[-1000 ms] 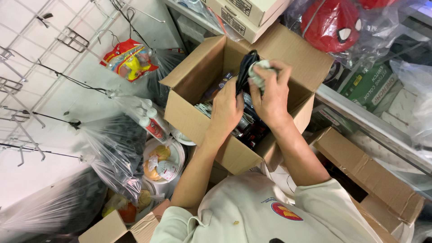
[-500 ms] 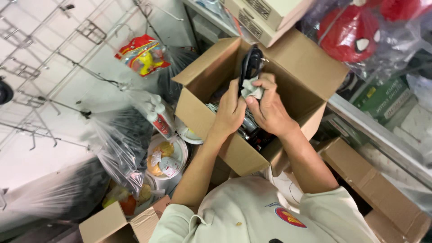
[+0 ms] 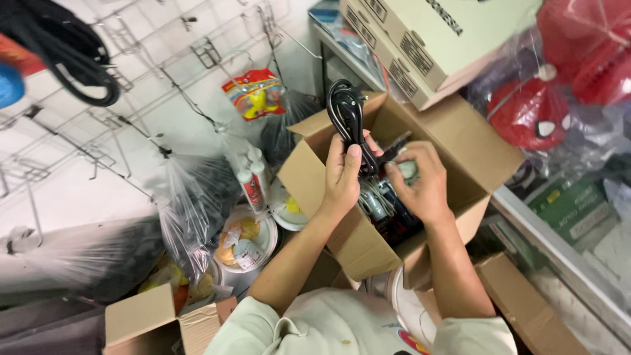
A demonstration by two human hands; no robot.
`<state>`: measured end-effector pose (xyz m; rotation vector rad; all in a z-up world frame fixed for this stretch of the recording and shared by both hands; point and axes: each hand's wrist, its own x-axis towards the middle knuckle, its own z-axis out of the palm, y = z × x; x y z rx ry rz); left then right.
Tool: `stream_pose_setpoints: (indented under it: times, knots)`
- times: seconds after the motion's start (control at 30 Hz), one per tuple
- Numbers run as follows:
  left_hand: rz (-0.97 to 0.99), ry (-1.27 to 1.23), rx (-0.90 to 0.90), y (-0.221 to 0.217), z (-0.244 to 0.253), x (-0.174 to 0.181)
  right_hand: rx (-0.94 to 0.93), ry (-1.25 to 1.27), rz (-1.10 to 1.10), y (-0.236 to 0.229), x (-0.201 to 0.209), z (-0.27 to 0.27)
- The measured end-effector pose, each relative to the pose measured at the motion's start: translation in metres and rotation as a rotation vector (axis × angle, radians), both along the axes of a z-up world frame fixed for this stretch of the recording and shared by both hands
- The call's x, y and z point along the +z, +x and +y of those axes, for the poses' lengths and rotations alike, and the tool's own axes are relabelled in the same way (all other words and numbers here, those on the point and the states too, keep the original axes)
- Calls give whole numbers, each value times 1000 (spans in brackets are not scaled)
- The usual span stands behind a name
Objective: The person is using a cloth to wipe down various black and white power cables and small electronic components before organizing them into a cardboard box.
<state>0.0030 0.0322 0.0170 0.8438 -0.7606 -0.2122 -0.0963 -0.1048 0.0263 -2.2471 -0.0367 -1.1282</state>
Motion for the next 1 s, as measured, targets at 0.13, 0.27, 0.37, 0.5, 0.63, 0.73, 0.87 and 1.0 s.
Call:
stream_pose_setpoints:
  times: [0.13,0.27,0.37,0.5,0.63,0.73,0.87,1.0]
  knots:
    - [171,-271,-177,-6,11,33,304,416,292,-3,2,-6]
    - [187,-382,-330,-11,32,62,641,534,189,11,10,0]
    - [118,-366,-255,-12,45,76,703,585,67,26,22,1]
    - [16,-341,-139,-8,66,83,810,933,-23,45,32,10]
    - [117,-441,-134,-4,81,83,1165,1353,117,61,43,34]
    - [210,-527,-162,3,96,84,1187,853,183,71,55,67]
    - [227,-494,-83,6,112,80,933,394,61,76,72,103]
    - [206,-355,76,9,133,72,797,232,-116,89,88,126]
